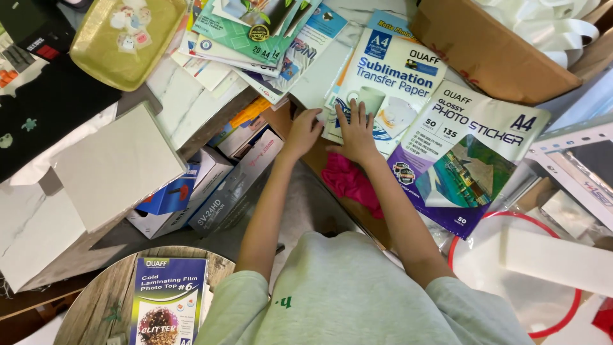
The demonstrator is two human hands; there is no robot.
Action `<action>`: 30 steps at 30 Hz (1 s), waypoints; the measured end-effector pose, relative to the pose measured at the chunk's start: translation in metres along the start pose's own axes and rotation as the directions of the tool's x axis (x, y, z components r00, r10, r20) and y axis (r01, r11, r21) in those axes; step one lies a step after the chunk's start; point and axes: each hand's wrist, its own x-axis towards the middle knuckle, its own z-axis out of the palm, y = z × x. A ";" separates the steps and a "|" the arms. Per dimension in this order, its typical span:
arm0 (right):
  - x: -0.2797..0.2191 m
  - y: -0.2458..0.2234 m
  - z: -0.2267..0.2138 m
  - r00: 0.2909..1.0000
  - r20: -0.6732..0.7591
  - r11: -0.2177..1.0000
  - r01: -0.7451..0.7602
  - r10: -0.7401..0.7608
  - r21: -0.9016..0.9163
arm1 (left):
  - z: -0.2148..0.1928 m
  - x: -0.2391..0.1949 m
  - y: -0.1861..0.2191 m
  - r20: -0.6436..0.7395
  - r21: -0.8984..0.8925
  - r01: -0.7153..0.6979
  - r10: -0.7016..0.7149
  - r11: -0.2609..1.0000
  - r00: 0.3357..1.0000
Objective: The person picks up various packages of paper and stationery from a cluttered table, including sticker paper, laminating film, and sublimation transfer paper. They examine the items and place them onto a nearby shelf, repeating the process with different products.
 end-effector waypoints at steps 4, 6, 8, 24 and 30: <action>0.007 0.043 0.045 0.998 0.059 0.987 0.034 -0.025 -0.159 | 0.030 0.022 -0.020 -0.102 0.146 -0.099 0.114 0.984 0.988; 0.007 0.080 0.074 0.960 -0.192 0.975 0.184 -0.205 -0.124 | 0.034 0.032 -0.014 -0.200 0.233 -0.051 0.099 0.971 0.975; 0.004 0.114 0.068 0.951 -0.298 0.987 -0.042 0.087 0.154 | 0.044 0.044 -0.024 -0.199 0.266 -0.011 0.067 0.964 0.978; 0.000 0.028 -0.022 0.906 -0.151 0.756 -0.227 0.395 0.614 | 0.051 0.055 -0.012 0.002 -0.040 0.227 -0.227 0.973 0.974; 0.030 0.058 0.021 0.976 -0.008 0.966 0.218 -0.219 0.141 | -0.033 0.050 -0.031 0.163 -0.175 0.110 -0.082 0.978 0.983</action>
